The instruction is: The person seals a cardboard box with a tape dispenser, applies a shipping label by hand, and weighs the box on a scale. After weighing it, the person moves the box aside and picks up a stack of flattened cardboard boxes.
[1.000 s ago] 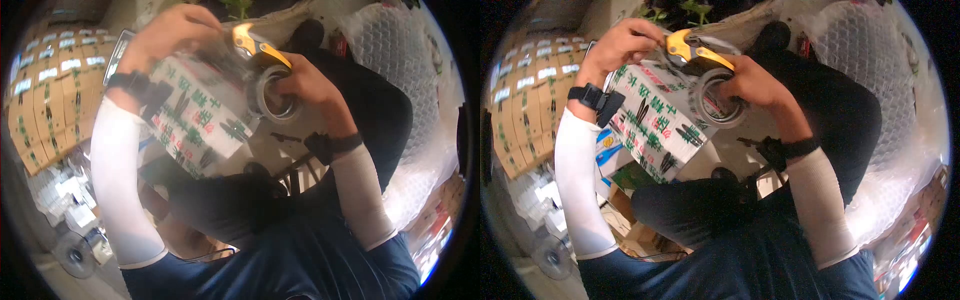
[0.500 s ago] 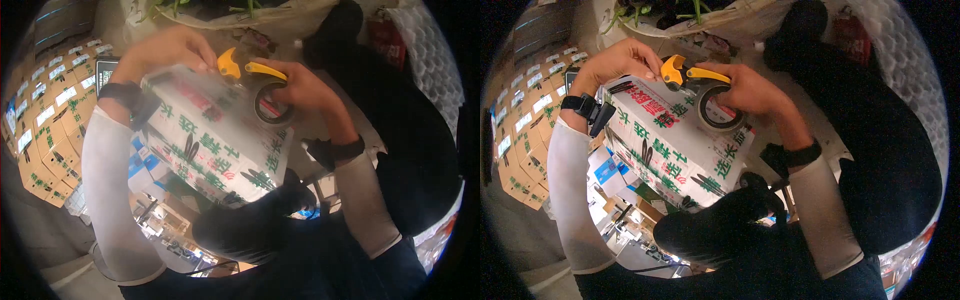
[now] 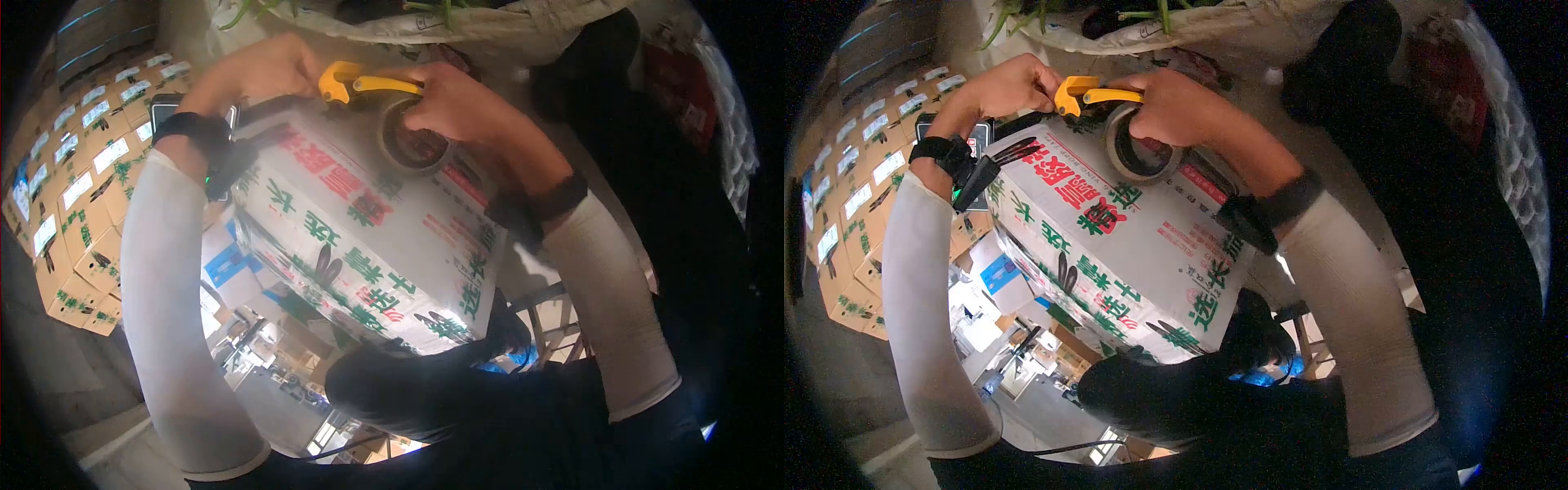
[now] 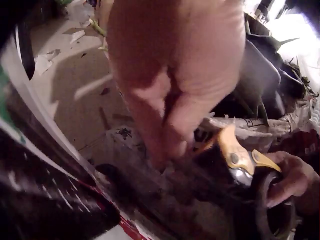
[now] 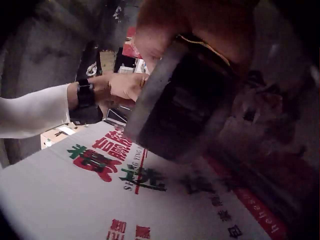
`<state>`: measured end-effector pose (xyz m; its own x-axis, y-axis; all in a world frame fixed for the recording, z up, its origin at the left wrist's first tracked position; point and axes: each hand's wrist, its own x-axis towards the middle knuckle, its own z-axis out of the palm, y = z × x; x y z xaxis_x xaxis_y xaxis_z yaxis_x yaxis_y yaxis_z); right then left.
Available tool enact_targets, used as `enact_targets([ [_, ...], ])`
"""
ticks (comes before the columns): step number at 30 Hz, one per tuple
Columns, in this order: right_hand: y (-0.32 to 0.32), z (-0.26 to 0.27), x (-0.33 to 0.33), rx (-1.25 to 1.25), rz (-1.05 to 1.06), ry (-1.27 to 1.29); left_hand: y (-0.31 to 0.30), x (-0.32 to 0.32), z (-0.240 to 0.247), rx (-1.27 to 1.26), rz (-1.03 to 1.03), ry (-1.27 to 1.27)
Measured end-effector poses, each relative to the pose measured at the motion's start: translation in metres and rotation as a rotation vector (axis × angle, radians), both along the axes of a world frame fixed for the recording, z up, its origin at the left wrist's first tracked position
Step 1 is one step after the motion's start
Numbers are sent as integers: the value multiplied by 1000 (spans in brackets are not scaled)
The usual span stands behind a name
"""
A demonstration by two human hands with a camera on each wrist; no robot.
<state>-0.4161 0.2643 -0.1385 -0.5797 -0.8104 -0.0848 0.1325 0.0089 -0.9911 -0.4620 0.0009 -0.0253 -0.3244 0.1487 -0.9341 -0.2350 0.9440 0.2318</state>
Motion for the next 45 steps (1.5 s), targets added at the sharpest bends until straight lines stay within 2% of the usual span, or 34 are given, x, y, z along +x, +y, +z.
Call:
enact_targets([
  [2, -19, -14, -4, 35, 19, 146, -7, -1, -3, -88, -106, 13],
  [3, -21, 0, -11, 29, 18, 143, -6, -1, -1, -94, -107, 9],
  [5, -20, 21, -23, 188, 121, -85, -6, -1, 3, -204, -95, 8],
  [6, -37, 5, -23, 112, 126, 82, -13, 1, 0, -211, -95, 4],
  [7, -42, -12, -20, 103, 126, 77, -25, 5, -4, -161, -90, 30],
  [9, -46, -2, -24, 132, 109, 76, -24, 5, -1, -116, -90, 50],
  [11, -40, 17, -29, 166, 133, 4, -20, 4, 4, -266, -134, 38],
  [12, -39, 24, -31, 203, 161, -64, -21, 4, 4, -271, -136, 36],
  [15, -50, 14, -28, 172, 131, -59, -39, 12, -6, -276, -27, 16],
  [17, -58, 10, -29, 177, 155, -48, -56, 15, -15, -196, -160, 96],
  [19, -61, 8, -32, 184, 180, -34, -63, 19, -19, -222, -129, 88],
  [21, -57, 15, -33, 148, 194, -127, -66, 20, -21, -244, -96, 76],
  [22, -59, 13, -33, 147, 196, -129, -68, 21, -22, -237, -160, 62],
  [23, -61, 11, -33, 149, 200, -144, -67, 21, -22, -229, -224, 47],
  [27, -63, 9, -31, 167, 187, -138, -58, 24, -19, -221, -243, 29],
  [32, -63, 7, -30, 118, 203, -121, -28, 23, -6, -302, -365, 75],
  [37, -64, 2, -26, 50, 165, -100, -21, 34, -1, -249, -309, 143],
  [39, -51, 20, -30, 176, 262, -119, -17, 31, 0, -220, -280, 173],
  [41, -53, 15, -28, 211, 300, -107, -18, 24, 0, -171, -293, -62],
  [43, -60, 5, -24, 160, 302, -9, -30, 24, -8, -234, -298, -123],
  [45, -65, -2, -21, 80, 235, -18, -34, 27, -12, -301, -307, -181],
])
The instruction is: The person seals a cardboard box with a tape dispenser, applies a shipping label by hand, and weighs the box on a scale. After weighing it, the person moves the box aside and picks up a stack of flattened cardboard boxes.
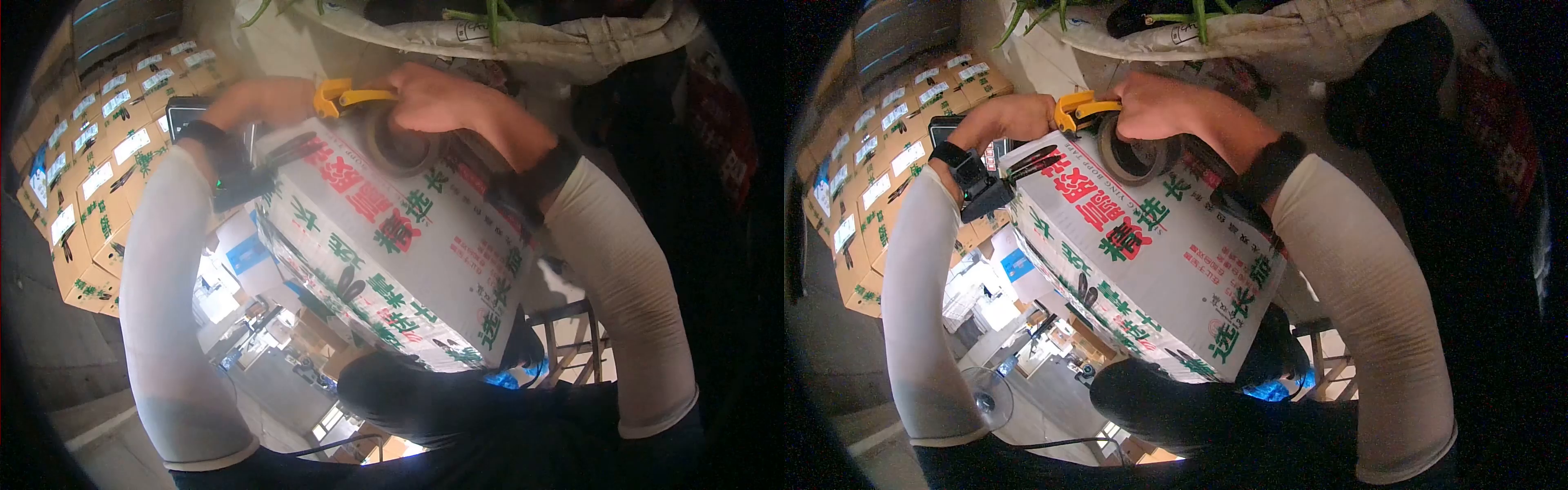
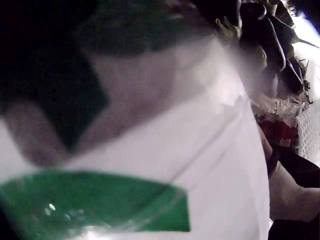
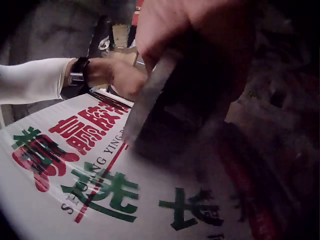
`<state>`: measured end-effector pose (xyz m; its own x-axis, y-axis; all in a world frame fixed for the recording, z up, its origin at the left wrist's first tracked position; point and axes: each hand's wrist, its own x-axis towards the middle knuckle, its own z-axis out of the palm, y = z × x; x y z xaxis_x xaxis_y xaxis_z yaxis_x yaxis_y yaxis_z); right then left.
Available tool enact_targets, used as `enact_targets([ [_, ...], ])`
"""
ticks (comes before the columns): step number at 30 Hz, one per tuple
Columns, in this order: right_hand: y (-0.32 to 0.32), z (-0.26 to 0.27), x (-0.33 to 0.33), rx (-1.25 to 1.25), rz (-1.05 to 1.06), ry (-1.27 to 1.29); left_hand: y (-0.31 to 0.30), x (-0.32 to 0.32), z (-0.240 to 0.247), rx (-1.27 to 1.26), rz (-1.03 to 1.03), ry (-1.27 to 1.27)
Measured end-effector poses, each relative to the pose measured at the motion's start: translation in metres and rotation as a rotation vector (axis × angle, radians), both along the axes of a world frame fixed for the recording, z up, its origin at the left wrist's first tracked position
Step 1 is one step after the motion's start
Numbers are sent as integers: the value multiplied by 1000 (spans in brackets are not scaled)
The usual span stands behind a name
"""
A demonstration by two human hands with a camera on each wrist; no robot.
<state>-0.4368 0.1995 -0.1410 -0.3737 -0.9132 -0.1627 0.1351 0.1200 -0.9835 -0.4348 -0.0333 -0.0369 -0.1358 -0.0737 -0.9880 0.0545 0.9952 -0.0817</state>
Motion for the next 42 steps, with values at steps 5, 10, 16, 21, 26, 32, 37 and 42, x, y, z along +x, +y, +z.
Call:
enact_targets([
  [5, -1, 15, -13, 40, 188, 222, 27, -7, 8, -238, -24, 142],
  [10, 5, 32, -27, 182, 304, 154, 37, -5, 27, 102, 1002, 202],
  [16, -11, 33, -20, 150, 276, 165, 16, 14, 12, 93, 1224, 164],
  [21, -34, 24, -13, 175, 285, 245, 11, 20, 5, 169, 1168, -5],
  [26, -23, 5, -9, 45, 278, 232, 2, 24, 9, 138, 1156, -45],
  [32, 14, 28, -16, 219, 492, 142, -20, 18, -13, 299, 174, -146],
  [37, -2, 23, -20, 208, 550, 348, -21, 24, -39, 191, -136, -141],
  [42, -19, 18, -7, 125, 485, 413, -7, 25, -30, 175, -315, -38],
])
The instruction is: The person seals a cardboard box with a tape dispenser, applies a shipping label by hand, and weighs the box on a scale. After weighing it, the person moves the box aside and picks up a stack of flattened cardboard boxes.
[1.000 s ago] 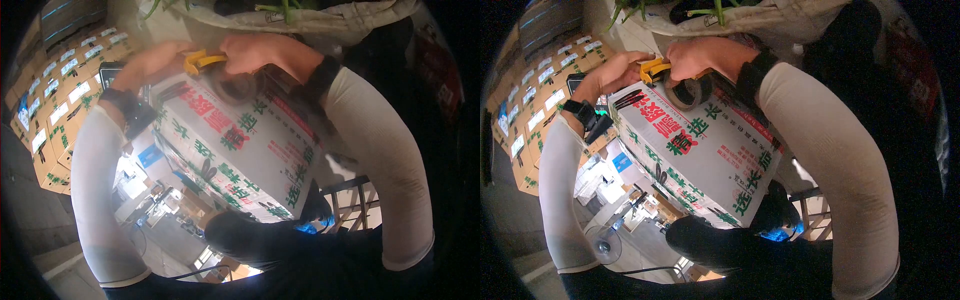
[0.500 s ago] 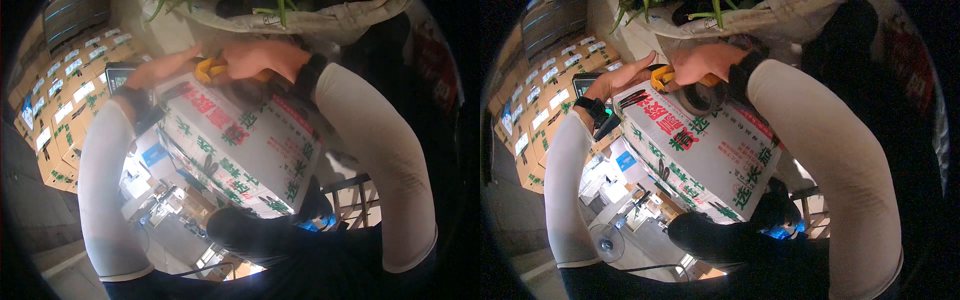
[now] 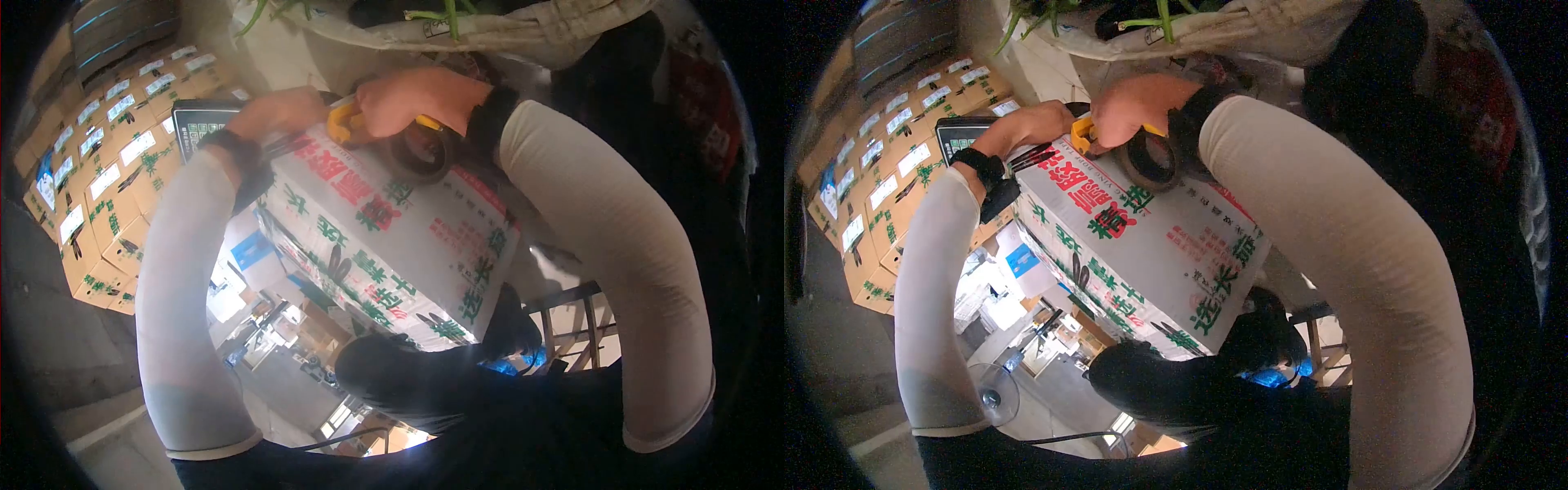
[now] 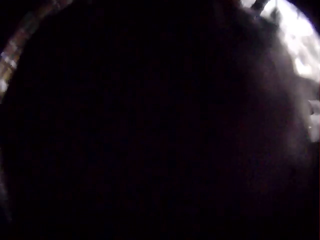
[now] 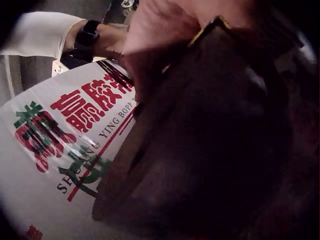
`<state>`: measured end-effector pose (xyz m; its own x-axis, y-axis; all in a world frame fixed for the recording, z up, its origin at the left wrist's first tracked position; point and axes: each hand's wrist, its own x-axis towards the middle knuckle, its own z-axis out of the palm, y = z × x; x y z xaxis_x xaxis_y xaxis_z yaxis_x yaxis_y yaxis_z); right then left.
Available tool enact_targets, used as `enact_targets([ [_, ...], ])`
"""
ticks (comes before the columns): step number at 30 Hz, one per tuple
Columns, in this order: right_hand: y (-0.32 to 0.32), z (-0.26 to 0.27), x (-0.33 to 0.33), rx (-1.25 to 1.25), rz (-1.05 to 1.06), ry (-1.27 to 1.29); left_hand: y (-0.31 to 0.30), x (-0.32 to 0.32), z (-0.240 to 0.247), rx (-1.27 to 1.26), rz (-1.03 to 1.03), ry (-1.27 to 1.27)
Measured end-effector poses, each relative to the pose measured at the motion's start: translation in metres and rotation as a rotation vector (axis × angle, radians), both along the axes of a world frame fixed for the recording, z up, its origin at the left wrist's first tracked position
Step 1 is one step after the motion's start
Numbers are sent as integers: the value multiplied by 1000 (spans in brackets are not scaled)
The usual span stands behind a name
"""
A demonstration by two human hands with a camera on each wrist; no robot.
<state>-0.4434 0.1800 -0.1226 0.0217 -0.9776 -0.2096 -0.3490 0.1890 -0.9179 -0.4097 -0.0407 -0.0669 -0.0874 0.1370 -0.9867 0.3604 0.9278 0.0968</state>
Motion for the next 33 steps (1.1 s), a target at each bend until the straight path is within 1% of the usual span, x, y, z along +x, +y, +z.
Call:
enact_targets([
  [1, 0, 0, 4, -6, 6, -34, -7, 6, 1, -4, 3, -4],
  [2, 1, -3, 6, -6, 6, -35, -11, 9, 4, 105, 12, 91],
  [4, 5, -9, 3, -42, 24, -70, -13, 10, 1, 219, 17, 198],
  [5, 7, -9, -1, -53, 32, -77, 20, 4, 7, -51, 81, 237],
  [6, 11, -7, -5, -25, 97, -124, 39, 2, 10, -319, 147, 268],
  [7, 13, -4, -4, -10, 131, -152, 36, 5, 10, -315, 150, 268],
  [8, 15, -1, -3, 7, 165, -180, 23, 11, 6, -254, 147, 300],
  [9, 17, 4, -2, 20, 122, -85, 19, 11, 5, -192, 143, 337],
  [11, 19, 9, -1, 44, 94, 6, 17, 7, -2, -214, 155, 296],
  [12, 21, 9, -5, -11, 128, 32, 19, 6, -4, -240, 159, 258],
  [13, 23, 10, -7, -64, 166, 55, 19, 7, -6, -251, 139, 283],
  [14, 25, 16, -9, -54, 180, 58, 21, 9, -3, -242, 155, 285],
  [16, 26, 26, -12, 66, 204, 41, 32, 2, 18, -151, 174, 276],
  [17, 15, 3, -11, 74, 214, 40, 39, -1, 31, -62, 108, 258],
  [18, -7, -40, -9, -129, 315, 28, 46, -4, 43, 29, 41, 245],
  [20, -9, -45, -6, -325, 416, 5, 62, -8, 47, -221, 355, 230],
  [21, 7, -2, -16, -132, 310, 144, 64, -8, 46, -191, 341, 207],
  [22, 13, 24, -18, 64, 201, 277, 66, -8, 43, -162, 327, 183],
  [23, -18, -8, -26, -271, 732, 557, 49, -3, 20, -223, 177, 179],
  [24, -49, -42, -33, -776, 1112, 707, 39, -1, 5, -285, 24, 180],
  [25, -34, -54, -41, -1061, 844, 361, 45, 0, 11, -243, 65, 264],
  [26, -26, -58, -48, -1300, 541, 4, 45, -1, 11, -239, 68, 262],
  [27, -42, -46, -55, -1211, 947, -317, 43, -1, 9, -230, 101, 243],
  [28, -42, -42, -51, -1210, 944, -320, 41, -2, 8, -221, 130, 226],
  [31, -24, -13, -21, -445, 567, 87, 40, -3, 9, -190, 137, 252],
  [32, -19, -12, -19, -315, 486, 100, 39, -2, 8, -186, 138, 253],
  [33, -15, -13, -19, -277, 452, 78, 38, -1, 7, -190, 152, 274],
])
